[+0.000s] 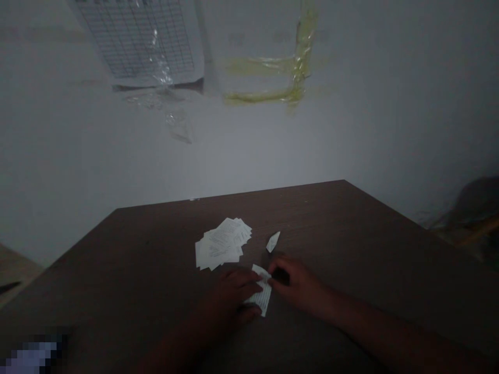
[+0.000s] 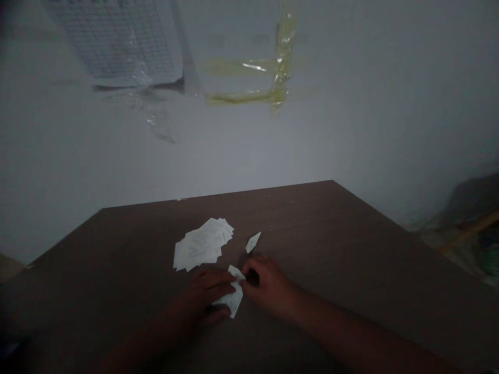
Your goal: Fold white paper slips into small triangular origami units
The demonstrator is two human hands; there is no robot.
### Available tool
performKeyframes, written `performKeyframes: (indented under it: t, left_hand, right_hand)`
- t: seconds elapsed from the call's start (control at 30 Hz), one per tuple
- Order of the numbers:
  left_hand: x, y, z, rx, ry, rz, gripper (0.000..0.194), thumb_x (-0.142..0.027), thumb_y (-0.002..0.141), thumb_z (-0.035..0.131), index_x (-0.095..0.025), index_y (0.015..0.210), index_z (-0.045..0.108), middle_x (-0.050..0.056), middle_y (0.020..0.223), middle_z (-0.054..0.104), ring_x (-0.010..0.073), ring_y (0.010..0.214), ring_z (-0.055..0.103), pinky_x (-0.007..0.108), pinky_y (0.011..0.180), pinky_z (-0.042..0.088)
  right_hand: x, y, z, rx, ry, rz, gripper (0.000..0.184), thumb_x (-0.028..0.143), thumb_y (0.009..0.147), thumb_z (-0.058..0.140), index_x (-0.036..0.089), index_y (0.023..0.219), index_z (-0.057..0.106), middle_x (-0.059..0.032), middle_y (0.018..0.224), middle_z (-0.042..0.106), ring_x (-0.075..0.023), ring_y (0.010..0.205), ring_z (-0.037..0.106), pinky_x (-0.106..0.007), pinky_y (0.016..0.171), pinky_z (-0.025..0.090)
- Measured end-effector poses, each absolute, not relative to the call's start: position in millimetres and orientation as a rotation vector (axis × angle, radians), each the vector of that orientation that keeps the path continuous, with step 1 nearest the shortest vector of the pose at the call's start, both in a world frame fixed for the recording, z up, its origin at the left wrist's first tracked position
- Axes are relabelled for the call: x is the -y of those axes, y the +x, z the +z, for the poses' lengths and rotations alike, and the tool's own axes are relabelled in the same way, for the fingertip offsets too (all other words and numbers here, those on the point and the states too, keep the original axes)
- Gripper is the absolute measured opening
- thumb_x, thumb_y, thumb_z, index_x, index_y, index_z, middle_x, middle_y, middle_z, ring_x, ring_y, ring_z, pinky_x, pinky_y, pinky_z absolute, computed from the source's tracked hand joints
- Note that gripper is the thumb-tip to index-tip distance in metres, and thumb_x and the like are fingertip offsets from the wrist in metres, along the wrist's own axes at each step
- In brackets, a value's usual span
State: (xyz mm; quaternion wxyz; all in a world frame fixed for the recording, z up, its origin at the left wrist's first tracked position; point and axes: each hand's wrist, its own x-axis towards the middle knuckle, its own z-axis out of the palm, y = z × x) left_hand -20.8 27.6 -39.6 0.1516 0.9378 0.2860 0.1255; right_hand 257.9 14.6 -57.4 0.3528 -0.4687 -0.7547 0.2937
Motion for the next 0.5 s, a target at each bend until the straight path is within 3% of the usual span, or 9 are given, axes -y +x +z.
performKeyframes:
  t: [0.13,0.27,0.5]
  left_hand:
    - [-32,-22,-44,-0.737,2.733,0.399,0.029,-0.026,0.110,0.081,-0.028,0.139,0.084,0.011,0.146,0.082,0.0350,0.136,0.076,0.055,0.121,0.056]
    - [-35,-22,-45,-0.768,2.755,0.387,0.031,-0.018,0.109,0.076,-0.033,0.134,0.086,0.007,0.135,0.085,0.0321,0.124,0.079,0.049,0.112,0.057]
    - [-35,-27,-38,-0.702,2.644,0.342,0.050,0.002,0.098,0.063,-0.030,0.133,0.081,0.004,0.148,0.083,0.0274,0.136,0.077,0.055,0.138,0.041]
  right_hand:
    - [-11,256,-54,1.952,-1.059,0.797,0.008,0.021,0.099,0.077,0.026,0.098,0.070,-0.0018,0.098,0.075,-0.0239,0.093,0.072,-0.036,0.086,0.056]
    - [-7,256,-49,2.009,-0.895,0.743,0.009,0.018,0.100,0.074,0.026,0.103,0.072,-0.0048,0.105,0.076,-0.0247,0.101,0.075,-0.037,0.091,0.060]
    - [-5,260,-37,2.194,-0.702,0.647,0.011,0.015,0.106,0.069,0.024,0.110,0.074,-0.0075,0.116,0.080,-0.0237,0.109,0.076,-0.043,0.104,0.061]
